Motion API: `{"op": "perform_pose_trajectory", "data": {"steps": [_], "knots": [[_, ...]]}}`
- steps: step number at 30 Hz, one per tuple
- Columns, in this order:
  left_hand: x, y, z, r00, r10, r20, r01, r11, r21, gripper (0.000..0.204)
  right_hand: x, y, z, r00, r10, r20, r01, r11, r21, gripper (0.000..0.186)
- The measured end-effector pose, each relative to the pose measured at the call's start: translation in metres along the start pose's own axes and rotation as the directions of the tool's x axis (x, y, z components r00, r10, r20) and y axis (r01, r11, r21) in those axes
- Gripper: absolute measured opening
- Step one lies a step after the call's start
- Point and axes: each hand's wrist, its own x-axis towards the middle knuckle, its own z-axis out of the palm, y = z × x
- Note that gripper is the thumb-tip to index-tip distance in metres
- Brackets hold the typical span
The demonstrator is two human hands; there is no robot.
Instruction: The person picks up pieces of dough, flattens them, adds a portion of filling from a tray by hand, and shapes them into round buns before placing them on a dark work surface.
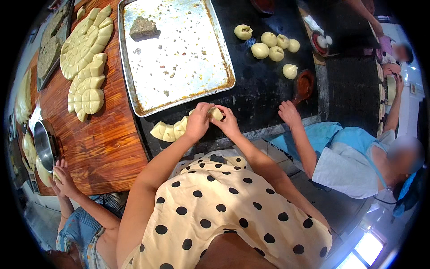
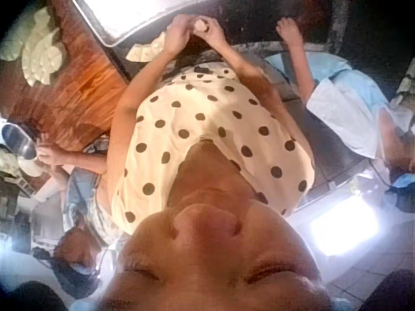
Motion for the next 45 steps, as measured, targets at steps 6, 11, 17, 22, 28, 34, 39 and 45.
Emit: {"op": "perform_pose_trajectory", "data": {"steps": [6, 11, 17, 22, 28, 34, 39, 45], "knots": [[-0.001, 0.007, -0.009, 0.966, -0.239, 0.095, 0.252, 0.953, -0.169, 0.024, 0.009, -0.012, -0.043, 0.923, 0.358, 0.139, -0.371, 0.742, 0.559, 0.036], [-0.008, -0.008, 0.049, 0.881, -0.341, 0.327, 0.440, 0.844, -0.307, 0.034, -0.002, 0.017, -0.087, 0.912, 0.407, -0.047, -0.409, 0.912, -0.044, 0.031], [0.010, 0.004, 0.070, 0.863, -0.352, 0.362, 0.448, 0.865, -0.226, 0.043, 0.002, 0.022, -0.075, 0.884, 0.018, -0.467, -0.127, 0.971, -0.202, 0.030], [0.004, -0.011, 0.097, 0.789, -0.466, 0.401, 0.603, 0.715, -0.354, 0.043, 0.032, 0.010, -0.032, 0.843, -0.081, -0.532, -0.144, 0.918, -0.369, 0.039], [-0.007, 0.007, 0.084, 0.628, -0.521, 0.579, 0.771, 0.317, -0.552, 0.050, 0.027, 0.021, -0.023, 0.888, -0.255, -0.382, -0.061, 0.759, -0.649, 0.047], [-0.007, 0.002, 0.068, 0.600, -0.572, 0.559, 0.793, 0.335, -0.509, 0.040, 0.041, 0.013, -0.018, 0.870, -0.260, -0.420, -0.180, 0.624, -0.760, 0.060], [-0.012, -0.006, 0.057, 0.600, -0.587, 0.542, 0.784, 0.300, -0.543, 0.037, 0.060, 0.009, -0.018, 0.864, -0.235, -0.445, -0.235, 0.593, -0.770, 0.072], [-0.023, 0.002, 0.018, 0.632, -0.548, 0.547, 0.768, 0.354, -0.533, 0.029, 0.069, 0.017, -0.024, 0.879, -0.197, -0.435, -0.206, 0.664, -0.718, 0.068]]}}
